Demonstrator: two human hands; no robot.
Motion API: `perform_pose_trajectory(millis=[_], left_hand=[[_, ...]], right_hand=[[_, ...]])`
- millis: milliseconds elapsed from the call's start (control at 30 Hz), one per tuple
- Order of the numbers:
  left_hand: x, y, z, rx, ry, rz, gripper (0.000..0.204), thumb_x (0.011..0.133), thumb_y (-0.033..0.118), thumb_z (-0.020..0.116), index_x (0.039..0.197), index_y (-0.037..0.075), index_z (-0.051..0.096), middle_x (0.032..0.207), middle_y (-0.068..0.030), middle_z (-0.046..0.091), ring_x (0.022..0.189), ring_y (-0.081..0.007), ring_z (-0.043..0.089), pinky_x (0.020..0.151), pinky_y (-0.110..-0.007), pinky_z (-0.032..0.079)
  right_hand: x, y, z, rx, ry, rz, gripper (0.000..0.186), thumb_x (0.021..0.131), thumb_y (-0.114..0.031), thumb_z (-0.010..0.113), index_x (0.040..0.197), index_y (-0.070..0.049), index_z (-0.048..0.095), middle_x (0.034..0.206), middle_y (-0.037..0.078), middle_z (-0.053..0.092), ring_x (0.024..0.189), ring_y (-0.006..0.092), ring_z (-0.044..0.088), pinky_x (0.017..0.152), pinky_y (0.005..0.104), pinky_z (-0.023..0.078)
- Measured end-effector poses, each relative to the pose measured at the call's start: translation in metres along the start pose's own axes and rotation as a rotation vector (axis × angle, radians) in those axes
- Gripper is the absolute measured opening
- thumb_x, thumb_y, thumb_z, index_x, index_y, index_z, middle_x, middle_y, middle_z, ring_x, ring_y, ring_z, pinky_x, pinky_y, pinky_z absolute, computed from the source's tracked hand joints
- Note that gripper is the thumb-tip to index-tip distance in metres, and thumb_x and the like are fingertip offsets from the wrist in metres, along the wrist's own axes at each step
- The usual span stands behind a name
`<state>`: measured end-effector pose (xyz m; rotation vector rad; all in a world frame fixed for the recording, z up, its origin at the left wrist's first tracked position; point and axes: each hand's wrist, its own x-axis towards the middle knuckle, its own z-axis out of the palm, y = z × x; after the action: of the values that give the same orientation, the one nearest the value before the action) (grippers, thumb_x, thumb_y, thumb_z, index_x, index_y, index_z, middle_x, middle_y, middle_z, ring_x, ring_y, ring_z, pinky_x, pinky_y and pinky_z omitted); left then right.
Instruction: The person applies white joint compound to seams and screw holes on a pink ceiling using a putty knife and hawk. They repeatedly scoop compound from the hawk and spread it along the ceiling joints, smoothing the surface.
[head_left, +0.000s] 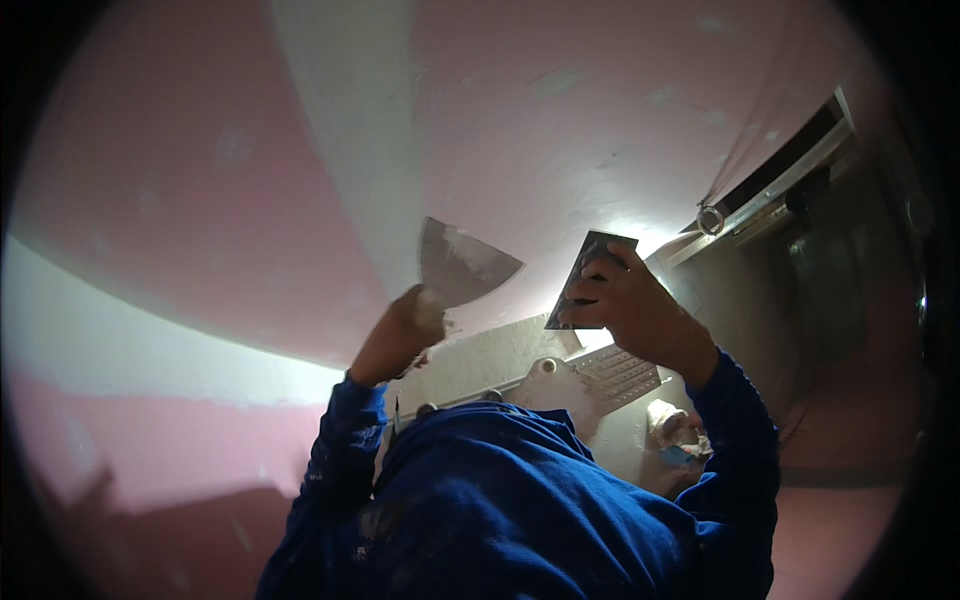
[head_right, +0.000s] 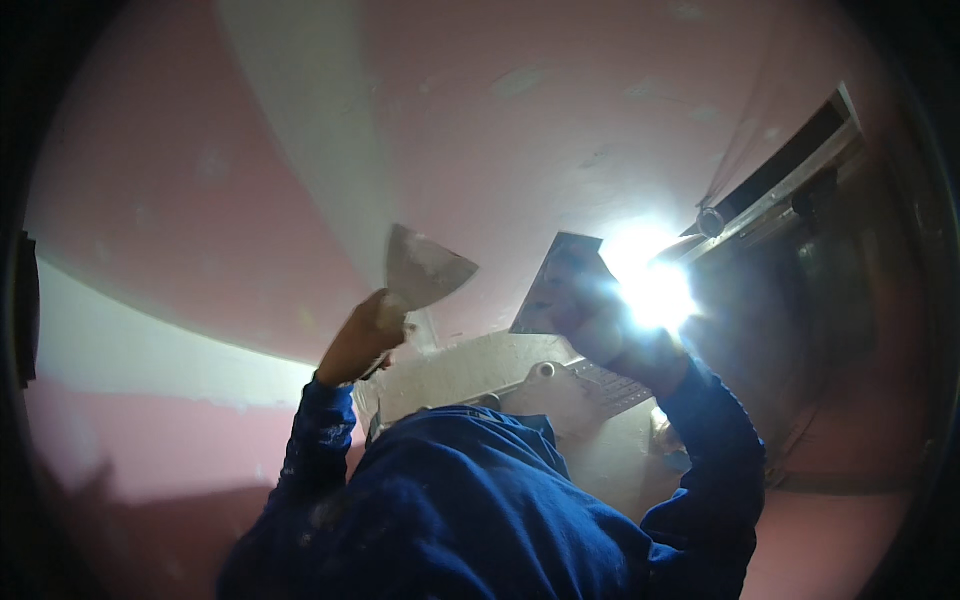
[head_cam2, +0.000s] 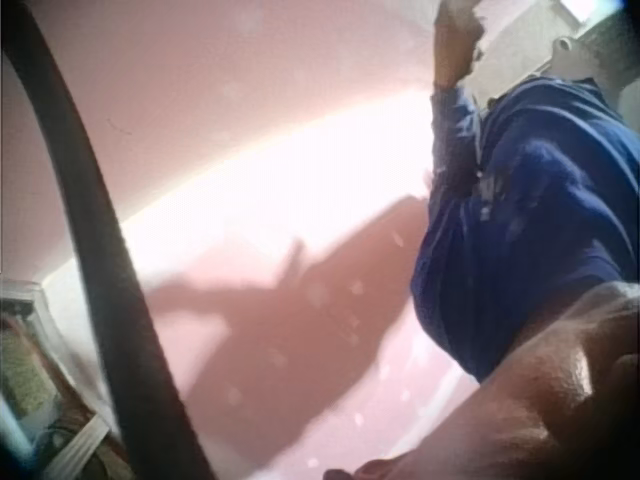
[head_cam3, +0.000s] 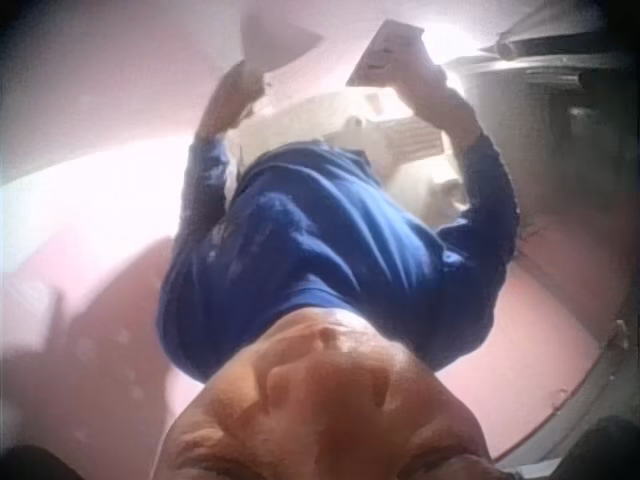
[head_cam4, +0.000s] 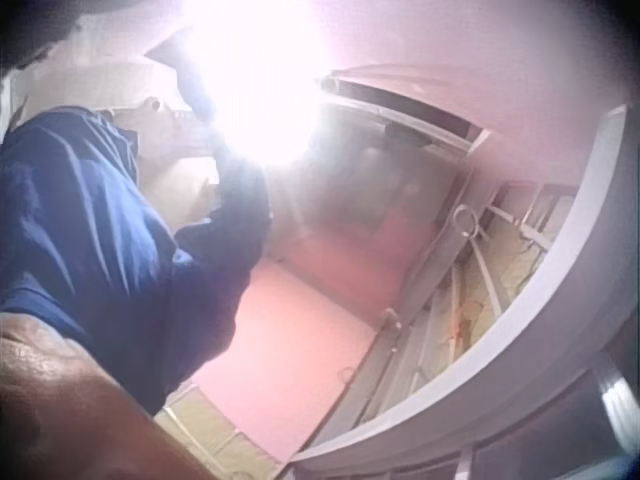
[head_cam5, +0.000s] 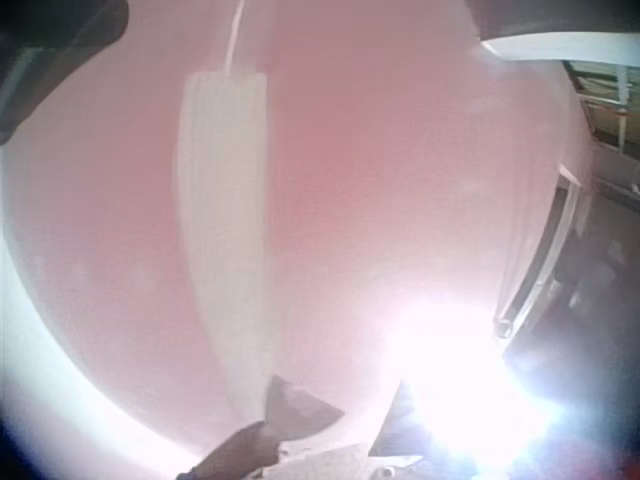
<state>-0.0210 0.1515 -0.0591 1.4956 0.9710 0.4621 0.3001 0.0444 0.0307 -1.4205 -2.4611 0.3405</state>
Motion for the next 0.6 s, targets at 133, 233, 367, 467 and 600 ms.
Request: perform_pose_trajectory(millis=[133,233,367,467,600], left_hand=[[-0.009,0.033,-0.057,0.043,0.044,0.075,0.051,0.084,0.009,0.076,0.126,0.000,0.048,0.082,-0.0094,0.061,0.055,-0.0157,0.057,0.048,-0.032,0.048],[-0.022,0.078,-0.087,0.273,0.065,0.176,0.060,0.077,0.017,0.086,0.121,0.000,0.049,0.080,-0.0126,0.064,0.062,-0.0161,0.063,0.052,-0.034,0.052],[-0.034,0.160,-0.127,0.548,0.175,0.440,0.051,0.070,0.020,0.085,0.109,-0.001,0.060,0.081,-0.0146,0.068,0.068,-0.0188,0.067,0.064,-0.035,0.056],[-0.036,0.222,-0.156,0.741,0.405,0.786,0.040,0.070,0.013,0.073,0.105,-0.001,0.064,0.083,-0.0148,0.069,0.076,-0.0189,0.068,0.074,-0.035,0.056],[-0.039,0.304,-0.200,0.795,0.615,1.082,0.031,0.075,0.010,0.064,0.104,-0.001,0.059,0.088,-0.0106,0.064,0.079,-0.0176,0.060,0.071,-0.035,0.054]], right_hand=[[-0.020,0.040,-0.032,0.318,0.238,0.355,0.029,0.094,-0.004,0.067,0.122,-0.011,0.071,0.113,0.006,0.074,0.100,0.0228,0.069,0.095,0.0362,0.056],[-0.026,0.065,-0.069,1.106,0.509,0.513,0.033,0.093,-0.009,0.069,0.125,-0.001,0.065,0.117,0.010,0.071,0.108,0.0218,0.069,0.096,0.0355,0.056],[-0.034,0.067,-0.127,1.637,0.835,0.281,0.040,0.089,-0.008,0.068,0.127,0.000,0.060,0.120,0.013,0.069,0.111,0.0279,0.069,0.096,0.0431,0.059],[-0.036,0.052,-0.176,1.361,0.894,-0.033,0.044,0.086,-0.004,0.069,0.128,-0.002,0.058,0.122,0.012,0.067,0.112,0.0283,0.067,0.101,0.0469,0.055],[0.008,0.043,-0.289,1.018,0.823,-0.198,0.044,0.090,-0.006,0.066,0.132,-0.002,0.057,0.121,0.008,0.067,0.110,0.0206,0.065,0.099,0.0396,0.053]])
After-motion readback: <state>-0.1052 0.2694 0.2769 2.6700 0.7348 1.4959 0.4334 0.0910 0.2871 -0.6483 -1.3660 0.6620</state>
